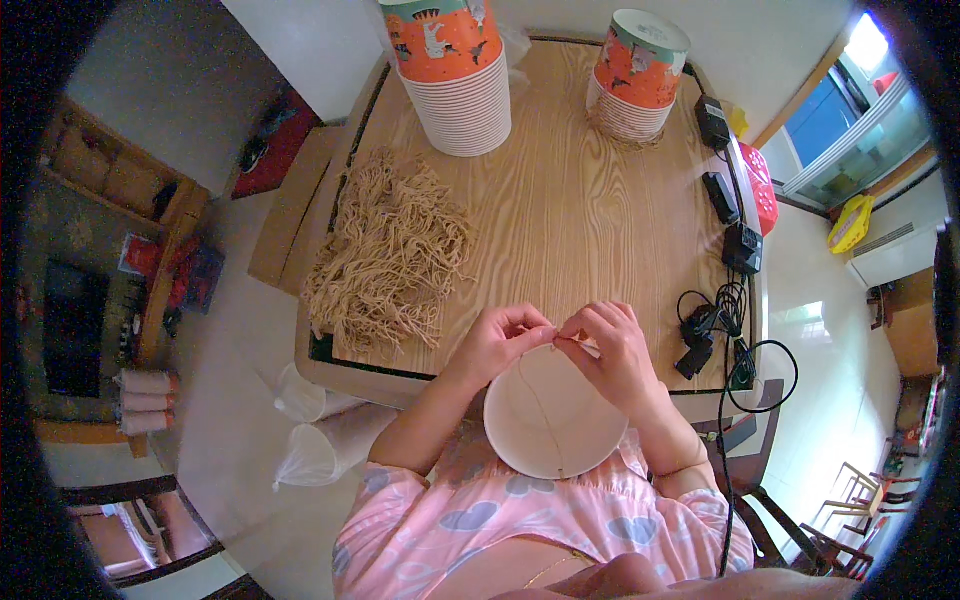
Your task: Tying decorative straw material around paper cups.
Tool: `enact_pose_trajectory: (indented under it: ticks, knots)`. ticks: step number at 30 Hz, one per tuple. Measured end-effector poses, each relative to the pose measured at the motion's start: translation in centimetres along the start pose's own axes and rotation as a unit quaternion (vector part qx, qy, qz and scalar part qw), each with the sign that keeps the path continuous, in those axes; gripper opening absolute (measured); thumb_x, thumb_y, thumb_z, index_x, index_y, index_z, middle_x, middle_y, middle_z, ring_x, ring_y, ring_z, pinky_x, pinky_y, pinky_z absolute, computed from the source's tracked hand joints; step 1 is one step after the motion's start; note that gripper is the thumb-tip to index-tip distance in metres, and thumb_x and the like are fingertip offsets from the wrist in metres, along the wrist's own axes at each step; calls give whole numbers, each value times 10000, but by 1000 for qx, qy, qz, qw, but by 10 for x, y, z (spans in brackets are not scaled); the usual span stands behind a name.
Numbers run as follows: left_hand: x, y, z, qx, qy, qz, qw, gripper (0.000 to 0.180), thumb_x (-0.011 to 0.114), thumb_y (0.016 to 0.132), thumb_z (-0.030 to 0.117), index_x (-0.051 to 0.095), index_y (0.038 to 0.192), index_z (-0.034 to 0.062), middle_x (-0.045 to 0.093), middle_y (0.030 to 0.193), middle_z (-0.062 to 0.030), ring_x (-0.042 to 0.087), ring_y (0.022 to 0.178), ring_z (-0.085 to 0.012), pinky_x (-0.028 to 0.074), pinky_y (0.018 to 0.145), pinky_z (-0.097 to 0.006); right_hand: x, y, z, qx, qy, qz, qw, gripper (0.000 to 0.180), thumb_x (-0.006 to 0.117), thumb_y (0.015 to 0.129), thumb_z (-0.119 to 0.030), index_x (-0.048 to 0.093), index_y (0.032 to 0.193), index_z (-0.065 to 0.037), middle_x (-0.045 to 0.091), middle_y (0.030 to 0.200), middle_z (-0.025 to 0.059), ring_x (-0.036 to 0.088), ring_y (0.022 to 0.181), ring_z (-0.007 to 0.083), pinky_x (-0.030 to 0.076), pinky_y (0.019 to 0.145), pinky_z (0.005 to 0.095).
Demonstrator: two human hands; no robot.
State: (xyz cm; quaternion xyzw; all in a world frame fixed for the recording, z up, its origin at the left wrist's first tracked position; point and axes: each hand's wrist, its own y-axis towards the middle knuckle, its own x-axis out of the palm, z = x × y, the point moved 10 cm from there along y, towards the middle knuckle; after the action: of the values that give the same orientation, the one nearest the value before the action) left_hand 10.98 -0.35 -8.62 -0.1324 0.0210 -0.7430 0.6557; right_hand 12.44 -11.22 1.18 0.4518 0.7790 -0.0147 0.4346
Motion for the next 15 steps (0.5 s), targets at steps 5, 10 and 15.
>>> enact_pose_trajectory:
  ticks: [5,10,15]
  knots:
    - [-3,0,4,28,27,11,999,93,614,839,92,645,853,5,620,767,8,553,699,-45,453,630,-203,0,1,4,10,14,6,1000,146,696,713,-121,578,782,-70,569,741,37,550,705,212,396,726,333]
    - [-2,-3,18,78,75,-4,994,100,611,837,86,645,840,-7,604,804,-3,553,766,-62,446,673,-210,2,2,7,17,20,-12,1000,161,707,711,-133,577,777,-65,572,740,34,558,691,204,400,720,327]
    - [-1,5,6,33,35,-61,997,75,620,825,69,646,848,2,598,828,-1,558,791,-73,448,704,-222,8,4,15,26,52,-37,998,173,724,697,-118,580,775,-61,576,731,41,572,690,200,409,707,317]
